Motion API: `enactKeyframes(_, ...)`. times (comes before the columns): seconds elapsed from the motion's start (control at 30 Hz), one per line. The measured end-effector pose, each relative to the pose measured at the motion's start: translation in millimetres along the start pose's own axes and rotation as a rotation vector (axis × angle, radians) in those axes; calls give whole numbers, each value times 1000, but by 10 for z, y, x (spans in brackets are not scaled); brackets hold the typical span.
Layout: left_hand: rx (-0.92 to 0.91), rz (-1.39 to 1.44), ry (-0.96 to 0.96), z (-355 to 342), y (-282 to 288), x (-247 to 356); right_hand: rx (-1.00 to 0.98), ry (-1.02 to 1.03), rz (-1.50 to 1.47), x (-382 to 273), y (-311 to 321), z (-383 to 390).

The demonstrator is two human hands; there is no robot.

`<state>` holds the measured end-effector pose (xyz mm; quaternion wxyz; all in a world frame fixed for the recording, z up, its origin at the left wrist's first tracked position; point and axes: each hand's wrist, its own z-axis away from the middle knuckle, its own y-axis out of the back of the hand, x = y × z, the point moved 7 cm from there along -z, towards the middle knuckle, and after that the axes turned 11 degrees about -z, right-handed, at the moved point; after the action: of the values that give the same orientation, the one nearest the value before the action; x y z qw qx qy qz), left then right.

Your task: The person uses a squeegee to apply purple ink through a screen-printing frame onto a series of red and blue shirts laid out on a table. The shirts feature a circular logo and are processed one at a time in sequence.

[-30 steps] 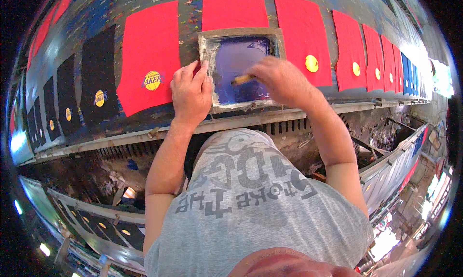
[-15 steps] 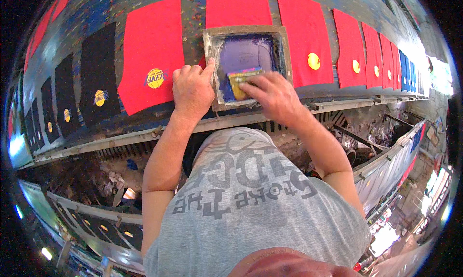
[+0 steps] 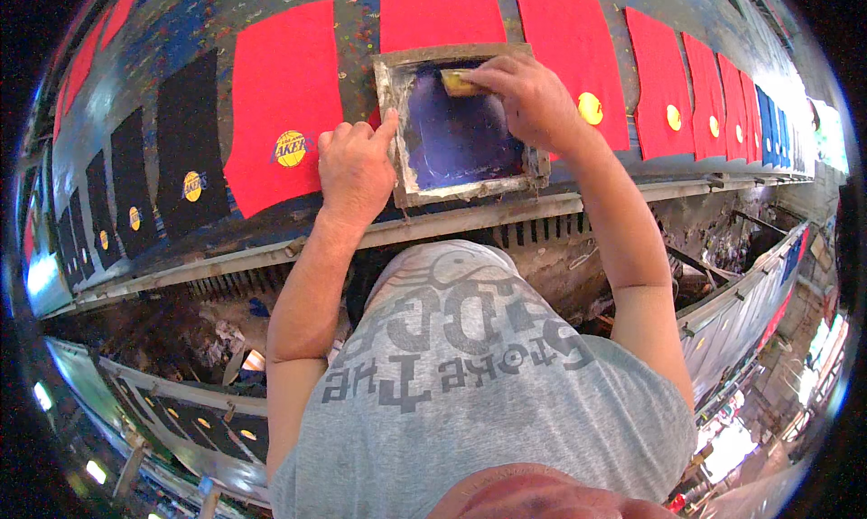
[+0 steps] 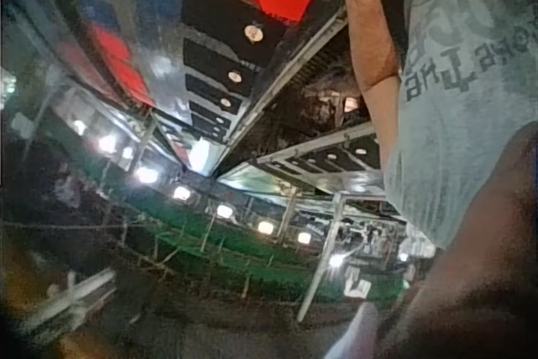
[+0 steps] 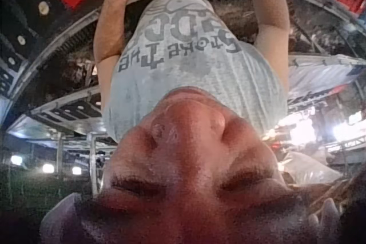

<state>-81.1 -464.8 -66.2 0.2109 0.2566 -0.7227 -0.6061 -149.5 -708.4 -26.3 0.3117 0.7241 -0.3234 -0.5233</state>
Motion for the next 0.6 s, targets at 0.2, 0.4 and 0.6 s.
enactKeyframes(0.2, 15, 33, 16, 4, -16, -4, -93, -38, 4, -649, -148, 705)
enactKeyframes(0.4, 23, 38, 11, 5, 11, 2, -283, -105, -147, -614, -45, 684)
enactKeyframes(0.6, 11, 26, 20, 8, 39, 16, -46, -86, 9, -48, -43, -95)
